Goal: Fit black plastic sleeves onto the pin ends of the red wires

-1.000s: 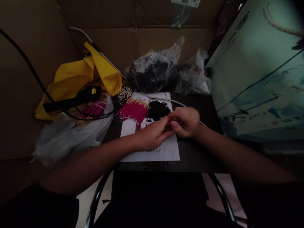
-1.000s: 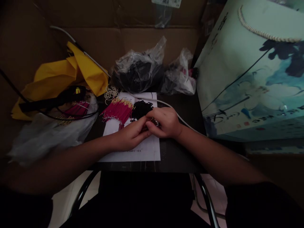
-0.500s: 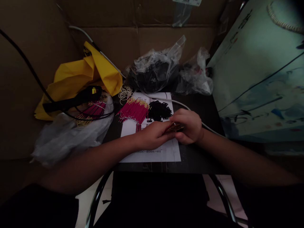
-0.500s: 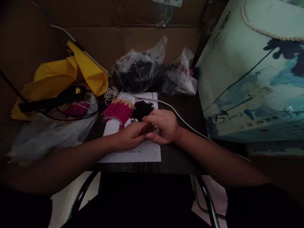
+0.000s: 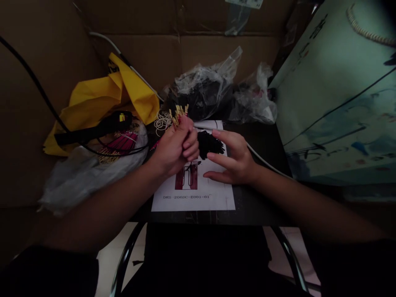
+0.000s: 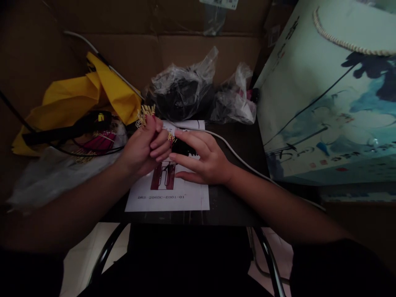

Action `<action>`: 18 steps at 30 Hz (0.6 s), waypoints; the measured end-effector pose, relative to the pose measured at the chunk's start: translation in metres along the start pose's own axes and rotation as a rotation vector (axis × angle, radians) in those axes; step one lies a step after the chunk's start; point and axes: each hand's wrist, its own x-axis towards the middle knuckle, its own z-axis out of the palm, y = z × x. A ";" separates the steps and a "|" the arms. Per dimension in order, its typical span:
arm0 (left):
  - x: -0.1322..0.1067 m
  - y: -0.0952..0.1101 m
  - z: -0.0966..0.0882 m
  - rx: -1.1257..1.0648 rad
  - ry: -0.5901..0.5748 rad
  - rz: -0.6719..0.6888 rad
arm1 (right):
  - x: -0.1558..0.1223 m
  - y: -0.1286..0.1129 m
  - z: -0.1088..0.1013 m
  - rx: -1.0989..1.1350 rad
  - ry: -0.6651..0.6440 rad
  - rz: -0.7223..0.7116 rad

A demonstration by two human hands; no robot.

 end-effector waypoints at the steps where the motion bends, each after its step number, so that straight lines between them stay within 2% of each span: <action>1: 0.001 0.004 -0.002 -0.003 0.035 0.019 | -0.001 0.000 0.000 0.003 -0.023 0.012; 4: 0.004 0.012 -0.008 -0.003 0.093 0.027 | -0.002 0.000 0.002 0.000 -0.078 0.055; 8: 0.002 0.004 -0.007 0.017 0.034 -0.023 | -0.001 -0.001 0.003 0.005 -0.062 0.049; 11: -0.004 -0.016 -0.001 0.094 -0.054 -0.052 | -0.002 0.000 0.002 0.030 0.043 0.054; 15: -0.020 -0.042 0.008 0.400 -0.183 -0.059 | -0.012 0.001 0.003 0.104 0.208 0.067; 16: -0.024 -0.045 0.009 0.462 -0.263 -0.049 | -0.015 0.002 0.002 0.124 0.214 0.074; 18: -0.030 -0.047 0.012 0.587 -0.425 -0.023 | -0.018 0.002 0.001 0.164 0.113 0.163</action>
